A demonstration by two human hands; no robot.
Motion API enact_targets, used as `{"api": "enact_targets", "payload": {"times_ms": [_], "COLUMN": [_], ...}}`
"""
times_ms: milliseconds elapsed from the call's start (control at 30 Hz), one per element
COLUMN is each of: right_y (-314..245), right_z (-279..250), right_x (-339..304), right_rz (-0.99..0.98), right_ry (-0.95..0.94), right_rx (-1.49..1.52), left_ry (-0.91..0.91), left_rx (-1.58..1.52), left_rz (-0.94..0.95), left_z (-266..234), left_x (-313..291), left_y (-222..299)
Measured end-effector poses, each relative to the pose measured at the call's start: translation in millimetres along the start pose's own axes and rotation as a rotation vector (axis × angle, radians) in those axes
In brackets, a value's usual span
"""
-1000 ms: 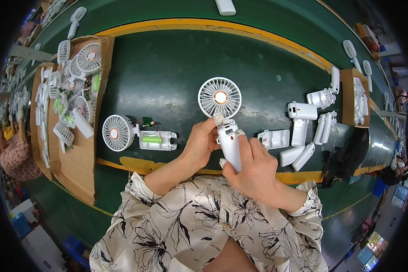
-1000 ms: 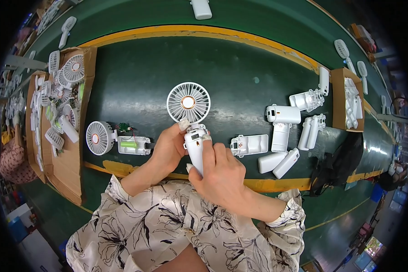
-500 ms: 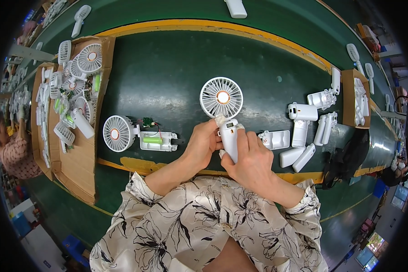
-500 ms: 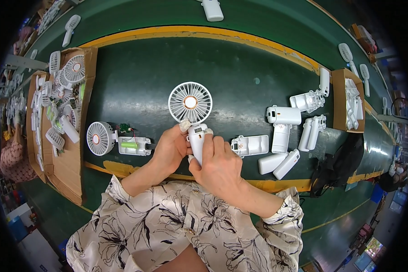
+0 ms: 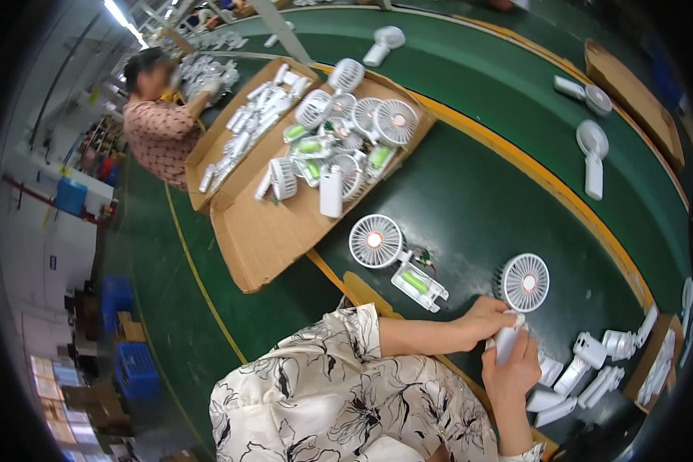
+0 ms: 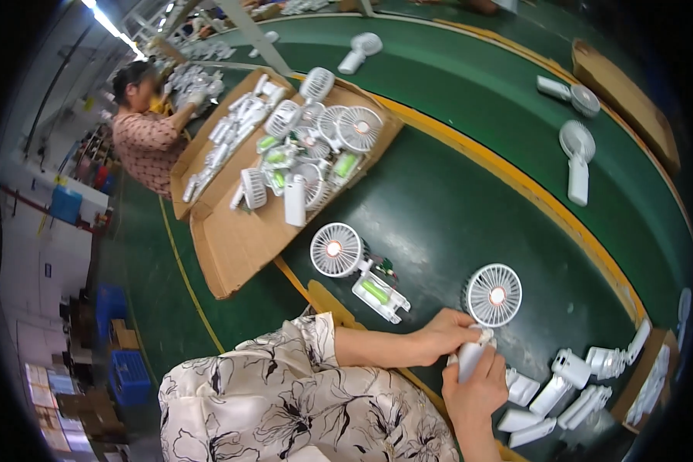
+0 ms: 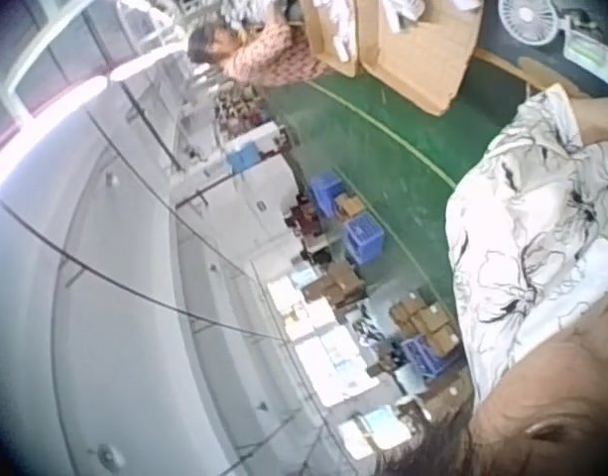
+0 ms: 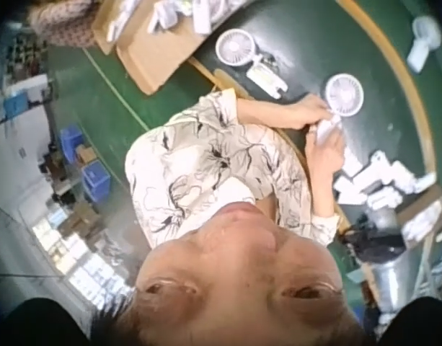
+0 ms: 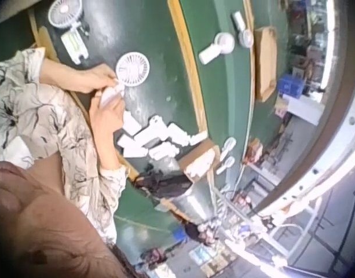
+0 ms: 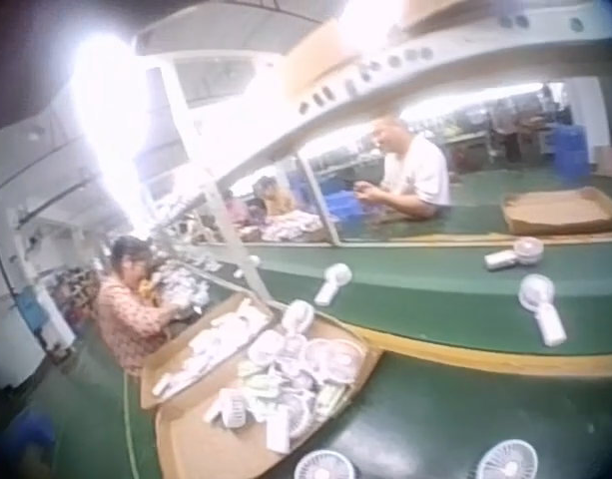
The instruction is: The person assembles portable fans by fitting the internal wiring, circuit board, and battery into the handle housing, snapping the handle cover closed, testing the fan, and placing the assembled fans onto the conveyor belt.
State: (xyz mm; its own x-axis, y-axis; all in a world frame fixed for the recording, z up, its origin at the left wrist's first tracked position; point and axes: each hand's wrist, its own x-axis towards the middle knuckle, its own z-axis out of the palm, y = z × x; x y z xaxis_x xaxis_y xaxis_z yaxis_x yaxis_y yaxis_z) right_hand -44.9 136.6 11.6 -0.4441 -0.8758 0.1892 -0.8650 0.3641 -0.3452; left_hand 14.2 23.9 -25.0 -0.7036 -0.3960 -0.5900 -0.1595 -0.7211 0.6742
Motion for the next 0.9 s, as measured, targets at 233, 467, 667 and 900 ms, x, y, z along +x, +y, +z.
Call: {"api": "enact_targets", "payload": {"times_ms": [233, 467, 667, 900], "right_y": [1, 9, 11, 7], "right_z": [3, 7, 8, 11], "right_x": [3, 2, 14, 13], "right_rz": [-0.046, 0.379, 0.489, 0.43], "right_ry": [0.055, 0.003, -0.183, -0.115], "right_rx": [0.064, 0.713, 1.369, 1.416], "left_ry": [-0.017, -0.138, -0.333, -0.302], "left_rx": [-0.06, -0.071, -0.042, 0.004], "left_rz": [-0.01, 0.184, 0.185, 0.251], "left_z": [-7, -9, -8, -8], "left_x": [3, 1, -3, -1], "left_y": [1, 15, 28, 22]}}
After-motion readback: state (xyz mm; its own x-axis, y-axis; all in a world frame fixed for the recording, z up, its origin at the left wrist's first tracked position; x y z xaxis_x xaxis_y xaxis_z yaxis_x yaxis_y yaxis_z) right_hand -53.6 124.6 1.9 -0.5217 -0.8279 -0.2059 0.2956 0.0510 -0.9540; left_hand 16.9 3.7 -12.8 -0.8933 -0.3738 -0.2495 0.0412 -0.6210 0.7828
